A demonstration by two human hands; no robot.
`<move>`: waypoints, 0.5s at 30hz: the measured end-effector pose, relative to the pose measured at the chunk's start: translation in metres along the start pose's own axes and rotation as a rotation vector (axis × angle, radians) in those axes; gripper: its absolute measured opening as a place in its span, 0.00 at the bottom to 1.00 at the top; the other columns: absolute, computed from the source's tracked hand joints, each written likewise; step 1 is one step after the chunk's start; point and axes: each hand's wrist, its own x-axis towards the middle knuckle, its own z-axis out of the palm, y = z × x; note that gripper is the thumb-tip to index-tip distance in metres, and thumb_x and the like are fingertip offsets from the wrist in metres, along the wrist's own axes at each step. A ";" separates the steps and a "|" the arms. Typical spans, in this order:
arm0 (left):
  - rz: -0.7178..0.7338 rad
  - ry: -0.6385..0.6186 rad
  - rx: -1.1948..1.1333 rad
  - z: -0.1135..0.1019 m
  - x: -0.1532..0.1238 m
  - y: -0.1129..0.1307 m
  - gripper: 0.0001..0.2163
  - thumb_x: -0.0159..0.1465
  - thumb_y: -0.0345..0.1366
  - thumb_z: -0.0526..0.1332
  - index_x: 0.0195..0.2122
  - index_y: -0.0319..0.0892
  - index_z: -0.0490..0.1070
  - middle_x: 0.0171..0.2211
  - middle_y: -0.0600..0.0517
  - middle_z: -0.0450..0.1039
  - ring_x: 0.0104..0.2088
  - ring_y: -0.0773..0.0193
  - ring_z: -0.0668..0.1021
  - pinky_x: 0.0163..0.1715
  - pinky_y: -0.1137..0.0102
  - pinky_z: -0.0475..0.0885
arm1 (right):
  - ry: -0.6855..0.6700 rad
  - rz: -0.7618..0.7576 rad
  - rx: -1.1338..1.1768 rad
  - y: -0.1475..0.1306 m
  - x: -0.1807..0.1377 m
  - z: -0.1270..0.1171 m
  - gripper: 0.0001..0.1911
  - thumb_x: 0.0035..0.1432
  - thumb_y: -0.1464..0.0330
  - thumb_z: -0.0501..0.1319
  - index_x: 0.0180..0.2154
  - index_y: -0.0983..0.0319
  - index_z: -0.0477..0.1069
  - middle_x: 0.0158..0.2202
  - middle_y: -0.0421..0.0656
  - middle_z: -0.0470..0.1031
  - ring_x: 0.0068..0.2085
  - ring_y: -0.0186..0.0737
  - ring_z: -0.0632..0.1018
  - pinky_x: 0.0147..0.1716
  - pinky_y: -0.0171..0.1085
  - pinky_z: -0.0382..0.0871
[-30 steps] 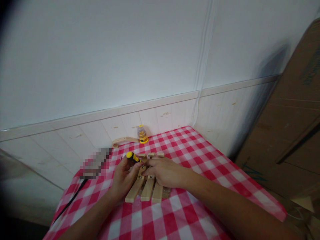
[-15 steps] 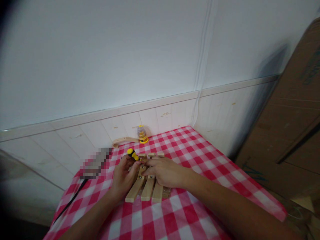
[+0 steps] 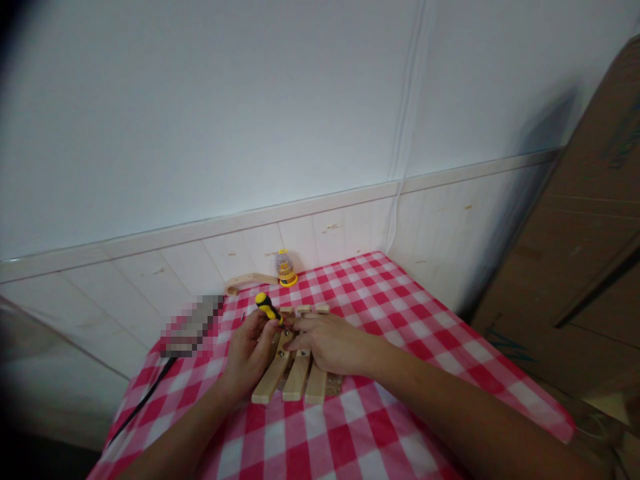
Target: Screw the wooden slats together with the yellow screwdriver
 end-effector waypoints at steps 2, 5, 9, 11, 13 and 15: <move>0.003 -0.005 0.007 0.000 0.000 0.000 0.09 0.76 0.41 0.59 0.43 0.43 0.76 0.39 0.47 0.85 0.38 0.58 0.85 0.38 0.68 0.78 | -0.002 -0.001 0.004 0.000 0.000 0.000 0.21 0.69 0.82 0.58 0.54 0.60 0.83 0.63 0.50 0.80 0.70 0.46 0.72 0.72 0.46 0.63; 0.014 -0.005 0.028 0.000 0.000 0.000 0.09 0.75 0.40 0.59 0.43 0.43 0.76 0.38 0.48 0.84 0.37 0.58 0.85 0.38 0.68 0.78 | -0.016 0.052 0.030 -0.002 0.000 -0.002 0.23 0.68 0.82 0.59 0.55 0.57 0.83 0.61 0.47 0.80 0.68 0.45 0.74 0.71 0.46 0.64; 0.043 -0.016 0.036 0.000 0.000 0.000 0.09 0.75 0.39 0.59 0.45 0.42 0.77 0.41 0.46 0.85 0.40 0.56 0.85 0.40 0.67 0.78 | -0.032 0.108 0.063 -0.006 0.000 -0.005 0.23 0.67 0.82 0.59 0.54 0.55 0.83 0.60 0.46 0.81 0.66 0.45 0.76 0.70 0.48 0.64; 0.056 -0.016 0.037 0.000 0.000 0.000 0.08 0.75 0.38 0.60 0.46 0.42 0.78 0.42 0.45 0.85 0.42 0.56 0.86 0.41 0.66 0.78 | -0.029 0.108 0.071 -0.007 0.000 -0.006 0.23 0.68 0.81 0.59 0.54 0.56 0.83 0.60 0.47 0.81 0.66 0.46 0.76 0.69 0.48 0.65; 0.067 -0.012 0.043 0.000 0.000 0.001 0.08 0.75 0.37 0.60 0.46 0.43 0.78 0.43 0.45 0.85 0.42 0.56 0.86 0.42 0.66 0.78 | -0.030 0.105 0.071 -0.008 0.001 -0.006 0.22 0.69 0.81 0.58 0.54 0.56 0.83 0.60 0.47 0.81 0.66 0.46 0.76 0.69 0.49 0.65; 0.071 -0.010 0.044 0.000 0.000 0.001 0.07 0.75 0.36 0.60 0.47 0.43 0.78 0.43 0.45 0.86 0.42 0.56 0.86 0.42 0.66 0.79 | -0.035 0.105 0.066 -0.008 0.001 -0.006 0.22 0.70 0.81 0.58 0.54 0.56 0.83 0.59 0.47 0.82 0.66 0.46 0.76 0.70 0.50 0.64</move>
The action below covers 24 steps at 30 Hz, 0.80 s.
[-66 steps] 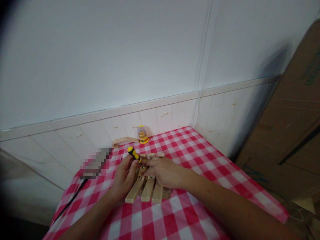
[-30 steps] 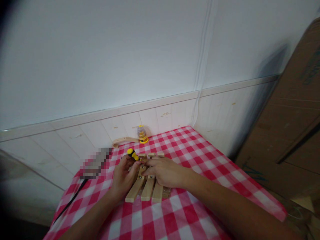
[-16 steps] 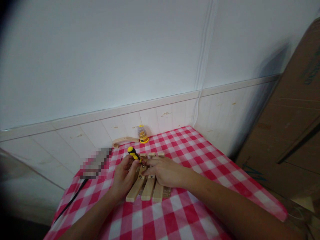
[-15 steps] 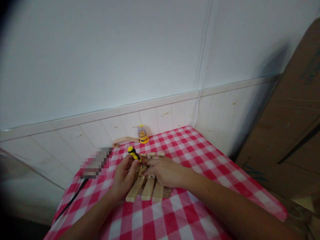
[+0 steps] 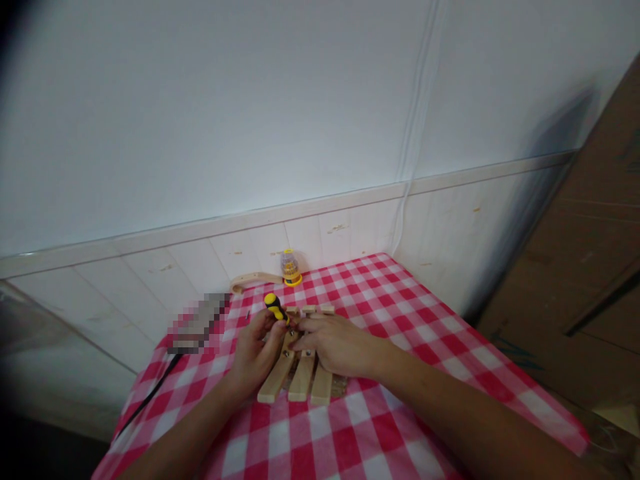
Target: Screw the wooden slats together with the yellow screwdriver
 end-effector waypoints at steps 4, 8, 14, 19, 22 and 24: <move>-0.018 -0.006 -0.015 0.002 -0.001 0.000 0.07 0.75 0.36 0.60 0.48 0.43 0.77 0.44 0.45 0.86 0.43 0.56 0.86 0.43 0.65 0.79 | 0.018 0.001 -0.005 0.001 0.001 0.001 0.21 0.70 0.79 0.59 0.54 0.56 0.83 0.59 0.47 0.81 0.65 0.46 0.76 0.69 0.49 0.66; -0.028 0.021 -0.011 0.004 -0.003 0.002 0.06 0.75 0.36 0.61 0.45 0.43 0.76 0.40 0.46 0.85 0.40 0.56 0.86 0.40 0.66 0.79 | 0.008 -0.016 -0.024 -0.001 0.001 -0.002 0.21 0.70 0.78 0.59 0.53 0.55 0.84 0.59 0.47 0.82 0.66 0.49 0.76 0.68 0.52 0.67; -0.018 0.007 0.043 0.002 -0.006 0.004 0.06 0.75 0.37 0.59 0.45 0.43 0.74 0.39 0.45 0.82 0.37 0.56 0.83 0.39 0.65 0.77 | 0.007 0.035 -0.008 -0.003 0.000 -0.003 0.17 0.71 0.73 0.62 0.55 0.53 0.84 0.58 0.49 0.82 0.64 0.52 0.77 0.67 0.52 0.70; -0.034 -0.026 0.023 0.003 -0.010 0.003 0.06 0.75 0.36 0.59 0.48 0.43 0.74 0.41 0.44 0.80 0.39 0.55 0.82 0.40 0.64 0.77 | 0.002 0.016 -0.005 -0.007 -0.003 -0.009 0.18 0.72 0.66 0.62 0.60 0.53 0.82 0.57 0.53 0.83 0.64 0.56 0.79 0.65 0.54 0.74; -0.062 -0.045 0.001 0.003 -0.011 0.004 0.06 0.75 0.36 0.59 0.48 0.44 0.74 0.41 0.44 0.79 0.39 0.55 0.82 0.40 0.63 0.77 | 0.019 0.008 -0.012 -0.007 -0.002 -0.011 0.20 0.75 0.62 0.60 0.64 0.52 0.79 0.60 0.54 0.82 0.65 0.55 0.79 0.66 0.53 0.73; -0.070 -0.051 0.007 0.002 -0.010 0.007 0.06 0.75 0.36 0.59 0.48 0.44 0.74 0.40 0.43 0.79 0.39 0.54 0.82 0.39 0.63 0.78 | 0.009 0.006 -0.013 -0.004 -0.002 -0.011 0.21 0.75 0.62 0.59 0.64 0.51 0.79 0.60 0.53 0.83 0.63 0.54 0.81 0.64 0.50 0.75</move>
